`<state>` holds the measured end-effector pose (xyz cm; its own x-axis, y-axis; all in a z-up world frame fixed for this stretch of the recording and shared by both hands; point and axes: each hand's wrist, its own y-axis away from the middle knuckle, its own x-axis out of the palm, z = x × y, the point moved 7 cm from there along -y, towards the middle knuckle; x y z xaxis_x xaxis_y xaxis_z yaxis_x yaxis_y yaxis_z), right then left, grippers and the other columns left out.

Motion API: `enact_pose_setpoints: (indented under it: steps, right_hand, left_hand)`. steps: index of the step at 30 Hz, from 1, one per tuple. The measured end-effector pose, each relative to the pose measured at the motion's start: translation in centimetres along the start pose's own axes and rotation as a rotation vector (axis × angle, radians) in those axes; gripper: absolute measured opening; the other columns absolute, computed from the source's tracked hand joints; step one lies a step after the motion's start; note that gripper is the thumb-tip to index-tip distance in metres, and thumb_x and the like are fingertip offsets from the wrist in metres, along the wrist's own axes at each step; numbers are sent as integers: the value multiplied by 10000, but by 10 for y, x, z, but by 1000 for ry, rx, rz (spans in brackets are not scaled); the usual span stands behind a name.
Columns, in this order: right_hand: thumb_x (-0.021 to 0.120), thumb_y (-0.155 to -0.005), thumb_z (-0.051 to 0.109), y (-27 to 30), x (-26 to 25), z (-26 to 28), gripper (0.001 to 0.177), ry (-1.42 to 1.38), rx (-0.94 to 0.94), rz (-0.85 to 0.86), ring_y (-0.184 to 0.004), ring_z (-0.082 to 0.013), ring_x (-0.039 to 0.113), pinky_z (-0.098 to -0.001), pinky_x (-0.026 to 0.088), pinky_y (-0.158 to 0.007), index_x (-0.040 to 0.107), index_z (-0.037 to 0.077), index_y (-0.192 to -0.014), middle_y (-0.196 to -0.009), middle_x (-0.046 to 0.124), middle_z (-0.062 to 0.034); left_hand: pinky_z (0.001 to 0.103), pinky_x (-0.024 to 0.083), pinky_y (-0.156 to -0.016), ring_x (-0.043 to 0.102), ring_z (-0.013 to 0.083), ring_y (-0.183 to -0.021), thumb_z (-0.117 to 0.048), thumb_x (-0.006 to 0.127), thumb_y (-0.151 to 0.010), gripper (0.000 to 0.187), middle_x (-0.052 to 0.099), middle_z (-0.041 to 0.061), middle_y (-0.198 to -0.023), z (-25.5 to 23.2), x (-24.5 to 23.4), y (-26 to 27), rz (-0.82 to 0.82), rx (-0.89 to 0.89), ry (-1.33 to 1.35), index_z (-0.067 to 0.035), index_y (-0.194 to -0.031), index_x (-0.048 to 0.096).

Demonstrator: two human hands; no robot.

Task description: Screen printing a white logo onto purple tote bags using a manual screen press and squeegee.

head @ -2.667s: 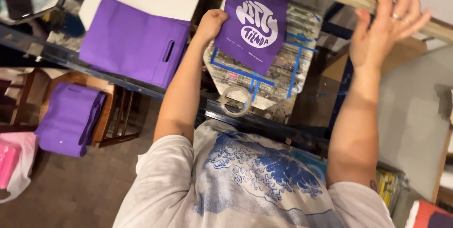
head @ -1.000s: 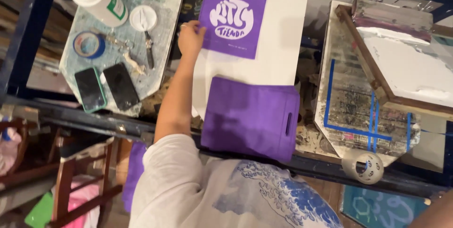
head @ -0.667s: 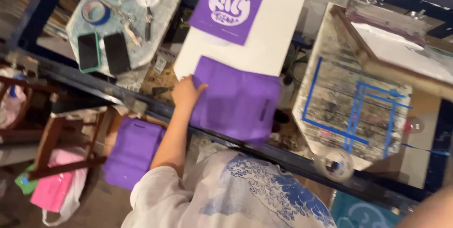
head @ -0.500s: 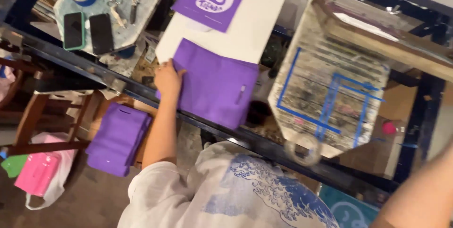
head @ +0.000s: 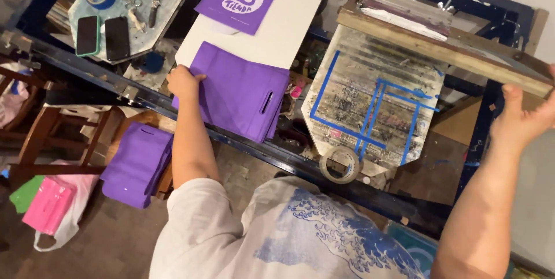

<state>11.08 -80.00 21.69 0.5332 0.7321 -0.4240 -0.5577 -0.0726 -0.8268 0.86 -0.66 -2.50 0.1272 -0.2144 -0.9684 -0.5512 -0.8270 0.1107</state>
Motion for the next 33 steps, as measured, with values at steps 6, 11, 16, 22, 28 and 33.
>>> enact_pose_setpoints:
  steps: [6, 11, 16, 22, 28, 33]
  right_hand:
    - [828, -1160, -84, 28, 10, -74, 409, -143, 213, -15, -1163, -362, 564, -478, 477, -1025, 537, -155, -1439, -1336, 601, -306]
    - [841, -1197, 677, 68, 15, -165, 562, 42, 790, 59, -858, -87, 484, -340, 443, -701, 634, 183, -1028, -934, 520, 45]
    - [539, -1245, 413, 22, 33, -117, 330, -112, 566, 178, -1271, -294, 547, -472, 388, -1096, 588, 94, -1312, -1335, 572, -95]
    - [595, -1119, 712, 29, 22, -148, 557, 15, 729, 202, -1138, -81, 643, -326, 474, -1019, 773, 213, -1292, -1181, 728, 39]
    - [687, -1087, -46, -29, 5, -10, 421, -260, 14, -5, -1337, -430, 478, -500, 348, -1134, 476, -124, -1443, -1426, 487, -310]
    - [577, -930, 870, -28, -7, -34, 888, 323, 243, -34, -1483, -412, 356, -634, 128, -1134, 763, 126, -1379, -1593, 395, -155]
  left_hand:
    - [537, 488, -1025, 495, 368, -1331, -559, 951, -711, 876, 589, 143, -1386, 1, 0, -10, 168, -135, -22, -82, -1363, 612]
    - [534, 460, -983, 524, 393, -1224, -459, 931, -762, 430, 605, 149, -1261, -14, -10, -4, 102, 81, -14, -163, -1026, 765]
    - [445, 506, -906, 617, 319, -1023, -273, 966, -679, 293, 588, 116, -1068, -13, -19, -7, -28, 416, 268, -180, -743, 695]
    - [604, 476, -760, 636, 541, -849, -117, 667, -965, 503, 648, 225, -814, -71, -78, 54, 172, 701, 177, -180, -1369, 375]
    - [216, 479, -1006, 659, 94, -1151, -185, 635, -1023, 218, 742, 25, -1246, -144, -86, 45, 208, 643, 1221, -95, -1173, 764]
    - [190, 201, -363, 268, -4, -477, -87, 628, -1031, 522, 684, -49, -913, -175, -48, 116, 239, 26, 1952, -116, -1541, 524]
